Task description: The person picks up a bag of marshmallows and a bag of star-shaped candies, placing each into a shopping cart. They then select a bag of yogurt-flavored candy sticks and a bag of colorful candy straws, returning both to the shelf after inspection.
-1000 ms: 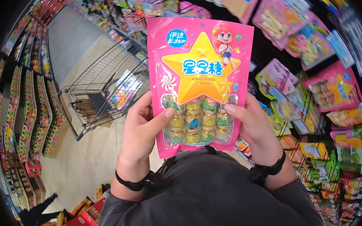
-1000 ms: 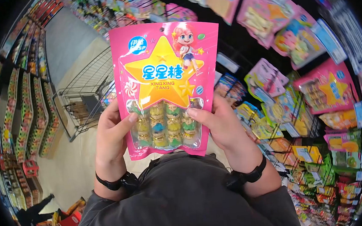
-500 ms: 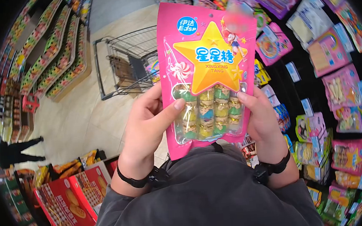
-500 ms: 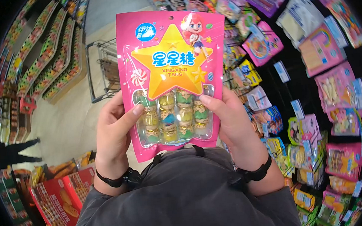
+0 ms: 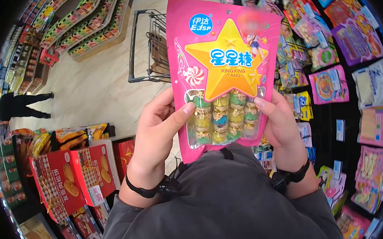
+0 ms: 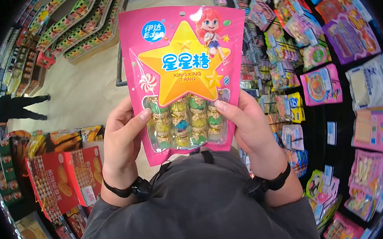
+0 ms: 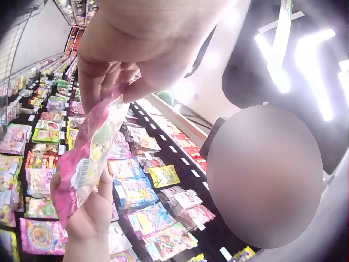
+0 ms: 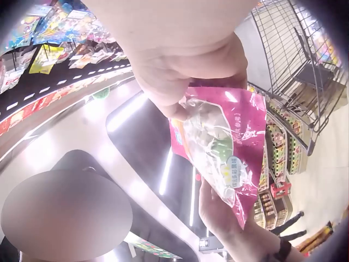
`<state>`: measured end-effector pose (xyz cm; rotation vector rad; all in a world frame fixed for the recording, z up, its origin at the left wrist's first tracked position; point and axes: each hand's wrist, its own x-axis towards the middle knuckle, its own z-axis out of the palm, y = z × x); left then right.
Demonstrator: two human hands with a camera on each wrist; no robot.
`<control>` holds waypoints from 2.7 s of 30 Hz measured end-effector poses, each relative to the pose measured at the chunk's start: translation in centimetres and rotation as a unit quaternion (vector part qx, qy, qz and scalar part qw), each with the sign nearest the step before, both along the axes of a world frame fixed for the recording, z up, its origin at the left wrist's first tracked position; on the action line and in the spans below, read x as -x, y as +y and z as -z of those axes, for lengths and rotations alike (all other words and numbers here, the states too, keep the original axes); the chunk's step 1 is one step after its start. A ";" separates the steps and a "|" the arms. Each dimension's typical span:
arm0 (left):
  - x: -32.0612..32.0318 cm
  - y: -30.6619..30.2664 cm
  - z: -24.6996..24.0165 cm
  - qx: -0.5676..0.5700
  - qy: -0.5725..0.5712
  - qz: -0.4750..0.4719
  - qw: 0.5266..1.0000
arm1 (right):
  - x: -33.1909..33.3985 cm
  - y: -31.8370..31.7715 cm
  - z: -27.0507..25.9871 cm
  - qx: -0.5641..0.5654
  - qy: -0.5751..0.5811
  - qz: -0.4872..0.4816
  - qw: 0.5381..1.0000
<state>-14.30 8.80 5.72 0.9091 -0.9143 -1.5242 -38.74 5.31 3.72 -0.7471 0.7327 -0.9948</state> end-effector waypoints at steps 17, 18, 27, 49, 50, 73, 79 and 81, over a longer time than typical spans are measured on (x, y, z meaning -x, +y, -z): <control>5.8 -16.6 2.0 -0.008 -0.017 -0.078 0.997 | 5.6 -18.4 2.2 0.024 0.027 -0.055 0.998; 5.7 -16.6 2.3 -0.010 -0.019 -0.085 0.996 | 5.5 -18.3 2.4 0.027 0.030 -0.053 0.998; 3.4 -23.3 16.8 -0.236 -0.053 0.018 0.970 | 5.3 -23.9 14.2 -0.256 0.089 -0.077 0.959; -2.4 -41.4 41.2 -0.478 -0.050 0.090 0.872 | -2.4 -35.9 45.5 -0.417 0.282 0.047 0.863; -2.7 -41.6 42.1 -0.485 -0.051 0.093 0.868 | -3.0 -35.9 46.9 -0.424 0.281 0.048 0.860; -5.6 -35.7 57.1 -0.535 -0.227 0.153 0.799 | -8.6 -36.8 54.8 -0.155 0.633 -0.266 0.710; -5.7 -37.8 51.3 -0.454 -0.169 0.112 0.868 | -6.9 -36.9 51.5 -0.215 0.518 -0.304 0.770; -6.6 -38.6 48.2 -0.440 -0.131 0.098 0.883 | -6.3 -36.9 49.9 -0.232 0.468 -0.272 0.808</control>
